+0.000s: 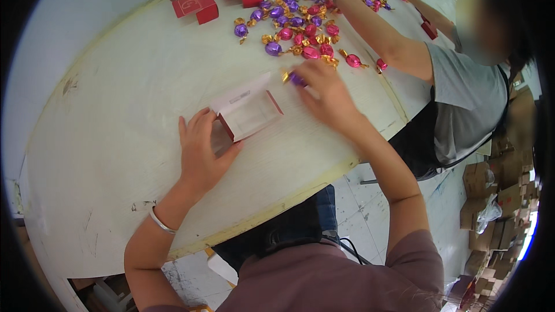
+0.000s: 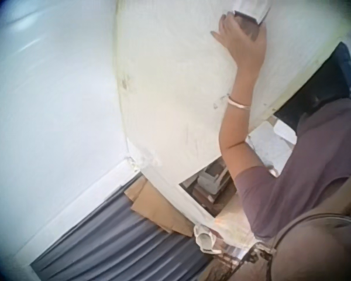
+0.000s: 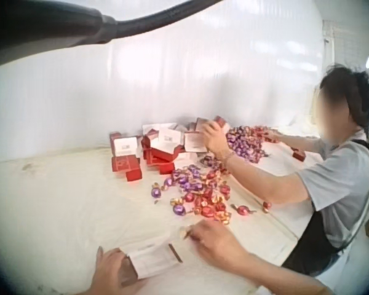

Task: The person folds flat red and white paper boxes into small rectangular containers. After assembling several boxes, the person places wrapped candies into the boxes and closes the lids.

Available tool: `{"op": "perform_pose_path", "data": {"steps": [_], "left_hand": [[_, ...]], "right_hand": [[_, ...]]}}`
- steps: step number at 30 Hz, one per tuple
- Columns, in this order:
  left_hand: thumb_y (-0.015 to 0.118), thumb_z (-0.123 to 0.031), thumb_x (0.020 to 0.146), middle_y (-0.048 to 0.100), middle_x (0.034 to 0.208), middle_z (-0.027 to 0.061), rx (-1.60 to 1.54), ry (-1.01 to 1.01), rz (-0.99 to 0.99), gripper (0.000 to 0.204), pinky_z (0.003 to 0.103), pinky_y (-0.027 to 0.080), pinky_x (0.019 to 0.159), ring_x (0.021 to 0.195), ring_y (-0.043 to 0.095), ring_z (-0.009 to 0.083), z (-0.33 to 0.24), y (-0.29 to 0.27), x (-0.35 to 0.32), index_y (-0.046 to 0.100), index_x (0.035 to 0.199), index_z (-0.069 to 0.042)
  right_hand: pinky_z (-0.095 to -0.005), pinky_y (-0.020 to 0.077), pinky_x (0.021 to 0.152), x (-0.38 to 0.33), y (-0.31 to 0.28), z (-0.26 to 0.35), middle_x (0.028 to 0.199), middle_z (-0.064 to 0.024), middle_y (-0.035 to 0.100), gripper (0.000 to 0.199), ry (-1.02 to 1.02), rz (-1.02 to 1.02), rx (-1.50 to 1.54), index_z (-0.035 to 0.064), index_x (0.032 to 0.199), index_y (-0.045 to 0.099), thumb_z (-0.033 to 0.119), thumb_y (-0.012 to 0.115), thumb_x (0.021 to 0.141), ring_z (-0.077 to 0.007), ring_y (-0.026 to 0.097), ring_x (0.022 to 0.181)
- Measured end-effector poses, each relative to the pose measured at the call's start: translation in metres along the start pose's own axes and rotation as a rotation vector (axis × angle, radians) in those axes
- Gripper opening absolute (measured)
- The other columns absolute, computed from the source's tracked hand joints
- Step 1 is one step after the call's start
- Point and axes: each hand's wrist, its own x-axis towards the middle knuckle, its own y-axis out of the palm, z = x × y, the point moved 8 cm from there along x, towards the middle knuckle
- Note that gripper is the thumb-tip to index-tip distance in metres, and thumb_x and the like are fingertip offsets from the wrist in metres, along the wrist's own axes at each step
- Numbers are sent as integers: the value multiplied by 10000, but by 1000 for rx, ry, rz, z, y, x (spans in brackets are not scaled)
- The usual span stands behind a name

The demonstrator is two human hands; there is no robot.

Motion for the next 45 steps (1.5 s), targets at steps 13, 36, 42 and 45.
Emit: {"op": "perform_pose_path", "data": {"steps": [13, 36, 42, 45], "left_hand": [[762, -261, 634, 498, 1002, 83, 87, 53, -7, 556, 539, 181, 1004, 967, 465, 273, -10, 2, 9, 455, 1049, -53], [793, -293, 579, 494, 923, 99, 81, 9, 13, 581, 531, 197, 1008, 958, 466, 281, -11, 8, 9, 439, 954, -25], [786, -308, 585, 496, 939, 108, 78, 29, -14, 590, 534, 194, 1012, 977, 462, 285, -11, 8, 9, 439, 966, -20], [777, -320, 592, 493, 951, 120, 91, 4, -23, 593, 535, 191, 1013, 988, 458, 294, -5, 6, 6, 437, 971, -15]], "right_hand": [[-320, 402, 608, 18, 30, 91, 776, -93, 586, 176, -173, 164, -22, 37, 756, 548, 75, 678, 642, -228, 528, 649], [-403, 303, 858, 20, 60, 85, 621, -68, 595, 11, -171, 414, -66, 63, 622, 626, 62, 635, 617, -223, 560, 746], [-457, 292, 907, 15, 62, 88, 627, -60, 590, 50, -176, 299, -135, 79, 611, 641, 84, 634, 661, -216, 559, 784], [-460, 278, 986, 18, 55, 91, 718, -49, 612, 28, -185, 325, -78, 72, 707, 646, 92, 628, 717, -209, 564, 824]]}}
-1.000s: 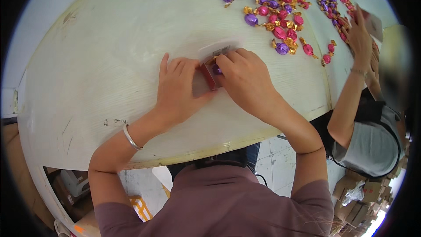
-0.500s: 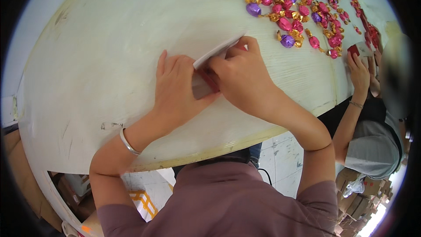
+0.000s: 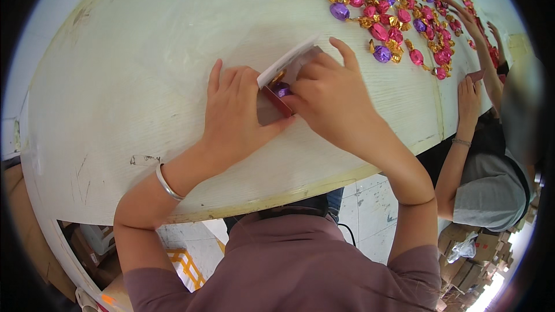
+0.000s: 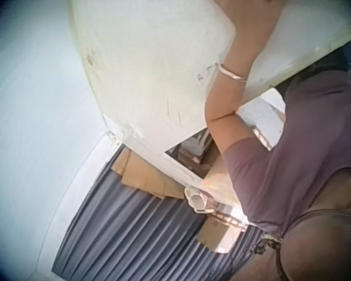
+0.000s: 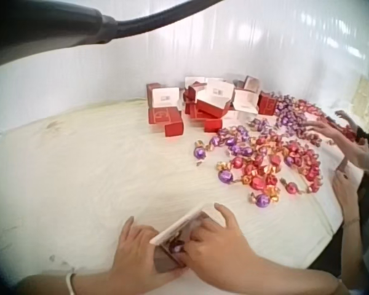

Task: The person folds flat red and white paper boxes into small rectangular containers. After assembling several boxes, the person places wrapped candies into the boxes and closes the lids.

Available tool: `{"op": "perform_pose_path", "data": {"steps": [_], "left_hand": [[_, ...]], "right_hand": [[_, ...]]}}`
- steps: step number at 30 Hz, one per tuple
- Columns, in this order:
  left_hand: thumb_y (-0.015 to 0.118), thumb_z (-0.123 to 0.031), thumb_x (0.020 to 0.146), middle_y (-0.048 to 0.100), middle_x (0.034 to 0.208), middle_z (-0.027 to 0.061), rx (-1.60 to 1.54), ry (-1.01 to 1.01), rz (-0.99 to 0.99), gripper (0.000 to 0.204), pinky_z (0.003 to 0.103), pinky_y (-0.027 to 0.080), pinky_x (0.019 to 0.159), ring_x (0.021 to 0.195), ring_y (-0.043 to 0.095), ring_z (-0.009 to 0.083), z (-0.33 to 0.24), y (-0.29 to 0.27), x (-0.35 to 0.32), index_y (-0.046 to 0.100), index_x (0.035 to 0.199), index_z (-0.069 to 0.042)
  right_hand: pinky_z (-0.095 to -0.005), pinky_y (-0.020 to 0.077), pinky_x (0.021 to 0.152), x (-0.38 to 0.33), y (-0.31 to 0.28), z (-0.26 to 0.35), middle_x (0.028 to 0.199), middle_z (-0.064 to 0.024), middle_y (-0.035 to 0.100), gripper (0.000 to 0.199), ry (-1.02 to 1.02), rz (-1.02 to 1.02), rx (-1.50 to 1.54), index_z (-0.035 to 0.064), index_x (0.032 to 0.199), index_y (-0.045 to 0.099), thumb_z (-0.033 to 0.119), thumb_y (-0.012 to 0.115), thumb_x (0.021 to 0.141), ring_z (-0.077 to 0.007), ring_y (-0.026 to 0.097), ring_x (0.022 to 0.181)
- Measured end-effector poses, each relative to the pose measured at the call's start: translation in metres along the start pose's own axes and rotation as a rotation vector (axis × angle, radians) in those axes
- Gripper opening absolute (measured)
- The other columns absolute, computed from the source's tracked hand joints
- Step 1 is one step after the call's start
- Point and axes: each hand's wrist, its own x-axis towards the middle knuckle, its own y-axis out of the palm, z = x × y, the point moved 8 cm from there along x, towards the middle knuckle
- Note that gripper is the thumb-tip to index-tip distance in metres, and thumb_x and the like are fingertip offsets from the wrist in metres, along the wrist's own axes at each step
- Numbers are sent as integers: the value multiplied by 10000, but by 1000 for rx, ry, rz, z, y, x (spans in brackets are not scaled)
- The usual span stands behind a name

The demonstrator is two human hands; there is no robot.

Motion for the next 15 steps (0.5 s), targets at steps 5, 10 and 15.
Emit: {"op": "perform_pose_path", "data": {"steps": [5, 10, 15], "left_hand": [[756, -315, 616, 486, 962, 136, -26, -18, 18, 573, 529, 184, 1018, 999, 450, 311, 1, 0, 2, 433, 974, -5], [749, -273, 627, 484, 960, 139, -47, -13, 53, 541, 529, 184, 1017, 1001, 438, 319, 0, 2, 4, 431, 969, 0], [747, -248, 632, 486, 974, 138, -57, 5, 39, 537, 536, 178, 1016, 1003, 430, 323, -4, 1, 7, 428, 985, 1]], "right_hand": [[-315, 458, 668, -28, -82, -114, 846, -109, 635, 190, 353, -492, 106, 34, 871, 664, 177, 664, 746, -234, 596, 771], [-313, 451, 719, -48, -42, -191, 920, -113, 601, 315, 475, -189, 222, 36, 947, 652, 262, 706, 734, -231, 579, 842], [-311, 451, 759, -41, -23, -211, 1099, -90, 534, 271, 546, -69, 220, 68, 997, 634, 233, 666, 785, -219, 545, 926]]}}
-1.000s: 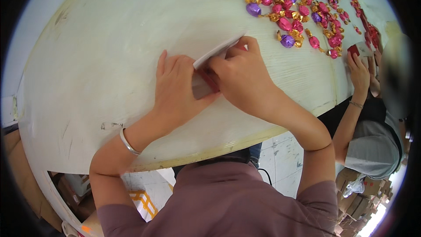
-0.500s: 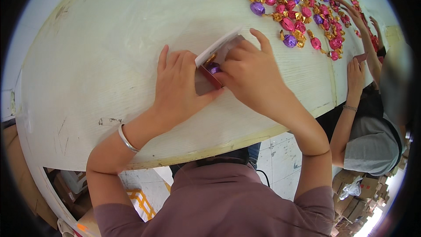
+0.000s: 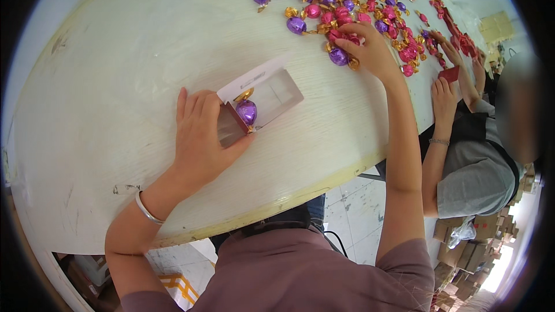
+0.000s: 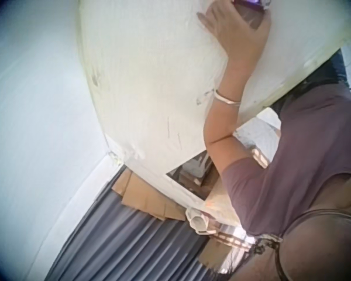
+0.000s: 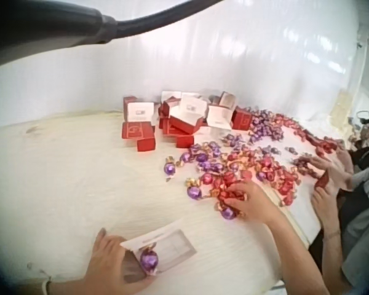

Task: The person folds flat red and white paper boxes into small rectangular containers. After assembling several boxes, the person places wrapped candies into the boxes and closes the lids.

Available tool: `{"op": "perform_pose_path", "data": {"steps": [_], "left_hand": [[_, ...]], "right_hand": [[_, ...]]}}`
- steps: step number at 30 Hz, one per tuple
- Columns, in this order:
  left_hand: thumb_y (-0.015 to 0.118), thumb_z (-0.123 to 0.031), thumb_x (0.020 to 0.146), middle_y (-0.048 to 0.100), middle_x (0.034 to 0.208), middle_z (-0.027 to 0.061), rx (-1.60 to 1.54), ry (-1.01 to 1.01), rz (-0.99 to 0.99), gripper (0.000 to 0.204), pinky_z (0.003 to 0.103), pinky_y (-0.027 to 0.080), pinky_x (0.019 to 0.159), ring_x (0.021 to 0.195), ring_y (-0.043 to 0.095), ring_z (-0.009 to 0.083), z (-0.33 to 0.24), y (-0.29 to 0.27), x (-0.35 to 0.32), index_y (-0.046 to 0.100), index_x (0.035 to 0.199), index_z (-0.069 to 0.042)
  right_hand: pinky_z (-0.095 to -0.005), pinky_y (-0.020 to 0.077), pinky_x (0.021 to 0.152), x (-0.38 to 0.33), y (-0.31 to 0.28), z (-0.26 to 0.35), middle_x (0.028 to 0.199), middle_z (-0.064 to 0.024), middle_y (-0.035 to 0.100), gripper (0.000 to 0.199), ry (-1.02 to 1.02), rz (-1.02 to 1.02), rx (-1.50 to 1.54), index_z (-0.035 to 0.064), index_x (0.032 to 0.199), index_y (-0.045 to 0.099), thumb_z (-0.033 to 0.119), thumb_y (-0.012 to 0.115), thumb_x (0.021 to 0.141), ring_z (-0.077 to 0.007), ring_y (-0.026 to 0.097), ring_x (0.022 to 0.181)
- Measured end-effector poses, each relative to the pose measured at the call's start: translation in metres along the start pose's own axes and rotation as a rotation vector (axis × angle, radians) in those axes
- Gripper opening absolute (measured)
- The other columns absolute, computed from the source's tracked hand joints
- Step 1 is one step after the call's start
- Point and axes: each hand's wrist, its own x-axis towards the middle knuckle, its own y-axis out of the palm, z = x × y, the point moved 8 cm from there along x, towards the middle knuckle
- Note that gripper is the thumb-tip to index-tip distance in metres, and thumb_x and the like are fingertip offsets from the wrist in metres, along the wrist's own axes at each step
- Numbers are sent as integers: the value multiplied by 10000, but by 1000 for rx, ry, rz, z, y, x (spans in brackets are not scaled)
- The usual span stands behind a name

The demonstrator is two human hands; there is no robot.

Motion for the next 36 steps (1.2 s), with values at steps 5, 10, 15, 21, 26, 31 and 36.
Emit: {"op": "perform_pose_path", "data": {"steps": [5, 10, 15, 21, 26, 31, 36], "left_hand": [[745, -239, 638, 485, 990, 134, -16, 4, 29, 545, 542, 176, 1011, 1007, 431, 319, 1, 1, 2, 430, 1014, -2], [736, -241, 651, 487, 1007, 136, -19, -3, 20, 549, 544, 174, 1010, 1013, 433, 313, 3, 1, 0, 429, 1037, 1], [727, -246, 664, 490, 1018, 133, -15, -20, 38, 547, 548, 169, 1013, 1025, 434, 306, 3, 0, 0, 432, 1058, -7], [727, -251, 663, 496, 1023, 127, -50, -29, 60, 547, 554, 162, 1019, 1029, 443, 297, 5, 6, 4, 440, 1068, -22], [732, -253, 651, 500, 1015, 116, -33, -14, 18, 563, 553, 165, 1021, 1033, 446, 289, 7, 1, -5, 443, 1076, -24], [736, -263, 637, 504, 1004, 106, -42, -8, -4, 565, 552, 179, 1017, 1029, 450, 279, 3, 0, -3, 446, 1060, -25], [745, -259, 618, 498, 986, 121, -39, -2, -8, 567, 534, 181, 1018, 1007, 454, 295, 3, 1, -4, 441, 1029, -15]], "right_hand": [[-346, 415, 867, 1, -3, -4, 1198, -164, 472, 236, -88, -152, -14, 11, 929, 646, 214, 625, 810, -295, 506, 1048], [-350, 409, 883, 2, 0, -14, 1222, -165, 466, 236, -57, -209, 150, 3, 937, 640, 212, 574, 851, -311, 499, 1064], [-356, 406, 890, -1, -2, 12, 1231, -175, 462, 299, -94, -194, -85, 12, 936, 640, 278, 638, 801, -292, 483, 1102], [-343, 424, 773, -21, -41, 49, 1007, -120, 569, 228, -142, -226, 349, -9, 922, 630, 193, 611, 818, -245, 548, 918], [-284, 334, 678, -67, 15, 168, 843, -73, 542, 138, -431, 133, 278, -9, 879, 603, 109, 539, 849, -181, 479, 791], [-341, 300, 660, -71, 48, 176, 707, -37, 458, 95, -498, -177, -306, 53, 664, 560, 92, 603, 739, -210, 450, 707], [-346, 306, 681, -68, 42, 170, 726, -5, 479, 69, -609, -306, -395, 86, 672, 574, 107, 636, 694, -194, 451, 720]]}}
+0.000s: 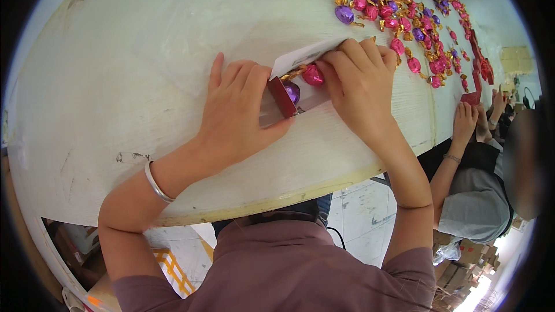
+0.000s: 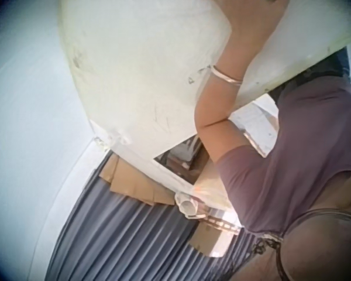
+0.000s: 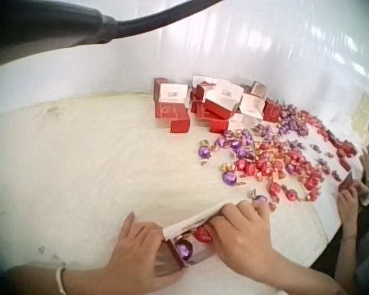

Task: The person folds flat red and white paper boxes into small rectangular containers. After assembling several boxes, the person places wrapped candies into the boxes and closes the lids.

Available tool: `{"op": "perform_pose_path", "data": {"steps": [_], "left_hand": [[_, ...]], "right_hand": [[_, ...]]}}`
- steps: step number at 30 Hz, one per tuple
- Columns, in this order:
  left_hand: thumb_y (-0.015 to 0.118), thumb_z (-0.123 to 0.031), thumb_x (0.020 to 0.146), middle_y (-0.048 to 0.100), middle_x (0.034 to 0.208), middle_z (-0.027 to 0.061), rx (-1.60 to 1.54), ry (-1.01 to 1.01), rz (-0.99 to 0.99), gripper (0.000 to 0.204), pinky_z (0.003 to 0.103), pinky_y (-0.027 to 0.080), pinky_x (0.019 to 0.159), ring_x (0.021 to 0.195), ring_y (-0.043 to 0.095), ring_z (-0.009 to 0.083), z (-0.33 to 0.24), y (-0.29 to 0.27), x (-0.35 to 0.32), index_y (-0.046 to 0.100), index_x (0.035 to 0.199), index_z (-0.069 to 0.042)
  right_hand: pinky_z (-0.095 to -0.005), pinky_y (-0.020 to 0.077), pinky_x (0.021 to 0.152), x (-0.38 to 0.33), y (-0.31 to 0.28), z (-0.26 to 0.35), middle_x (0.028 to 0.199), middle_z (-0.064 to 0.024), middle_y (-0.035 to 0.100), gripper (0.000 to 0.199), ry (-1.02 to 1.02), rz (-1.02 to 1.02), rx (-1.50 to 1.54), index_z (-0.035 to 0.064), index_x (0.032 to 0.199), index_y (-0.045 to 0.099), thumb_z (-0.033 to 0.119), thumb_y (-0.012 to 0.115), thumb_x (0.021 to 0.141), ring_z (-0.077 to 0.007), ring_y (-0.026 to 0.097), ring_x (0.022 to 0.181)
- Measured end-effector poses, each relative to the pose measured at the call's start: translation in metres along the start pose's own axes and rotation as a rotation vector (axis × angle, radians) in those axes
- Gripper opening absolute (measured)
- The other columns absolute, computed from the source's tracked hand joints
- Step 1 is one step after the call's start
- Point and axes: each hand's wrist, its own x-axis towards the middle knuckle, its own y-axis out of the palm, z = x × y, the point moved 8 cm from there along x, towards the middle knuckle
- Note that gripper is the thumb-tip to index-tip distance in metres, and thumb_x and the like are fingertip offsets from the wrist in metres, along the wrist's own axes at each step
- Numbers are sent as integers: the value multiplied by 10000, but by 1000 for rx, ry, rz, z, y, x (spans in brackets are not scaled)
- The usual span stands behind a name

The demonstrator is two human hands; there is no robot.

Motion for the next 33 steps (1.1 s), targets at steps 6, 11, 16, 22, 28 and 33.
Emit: {"op": "perform_pose_path", "data": {"steps": [6, 11, 16, 22, 28, 33], "left_hand": [[751, -254, 608, 502, 957, 130, 22, 20, -41, 575, 522, 193, 1017, 983, 462, 305, -1, -3, -4, 432, 1018, -8], [751, -254, 608, 503, 924, 128, 18, 29, -50, 558, 527, 209, 1009, 954, 470, 300, -2, -1, -2, 427, 991, -11], [734, -270, 625, 503, 963, 110, 23, 20, -34, 558, 535, 201, 1013, 996, 462, 284, 1, 0, -1, 439, 1025, -17], [726, -282, 630, 504, 982, 107, 46, 12, -26, 563, 538, 190, 1017, 1019, 457, 280, 2, 1, -1, 448, 1045, -21], [740, -274, 617, 496, 968, 119, 80, 2, 20, 543, 541, 183, 1018, 1006, 457, 290, -2, -1, 3, 445, 993, -18], [759, -257, 604, 495, 968, 130, 80, 22, -6, 555, 549, 191, 1013, 1002, 455, 304, -8, -1, 4, 444, 984, -3]], "right_hand": [[-333, 317, 708, 4, -1, 18, 725, 0, 566, 49, -136, 173, 100, 89, 697, 599, 102, 643, 680, -172, 466, 734], [-314, 324, 714, 9, 13, 16, 710, -6, 592, 68, -120, 452, 127, 81, 731, 629, 73, 631, 663, -171, 476, 743], [-313, 327, 713, 8, 10, 17, 686, 1, 584, 92, -268, 420, 234, 74, 744, 636, 64, 630, 653, -176, 480, 750], [-320, 328, 713, 4, -2, 10, 731, 6, 587, 83, -155, 324, 150, 82, 715, 642, 74, 624, 635, -170, 477, 788], [-338, 317, 742, 4, 18, 13, 786, -24, 577, 94, -111, 465, 18, 79, 725, 677, 151, 630, 687, -172, 471, 814], [-355, 318, 751, -2, 7, 9, 750, -47, 563, 60, -11, 272, 53, 71, 594, 639, 120, 632, 629, -194, 478, 826]]}}
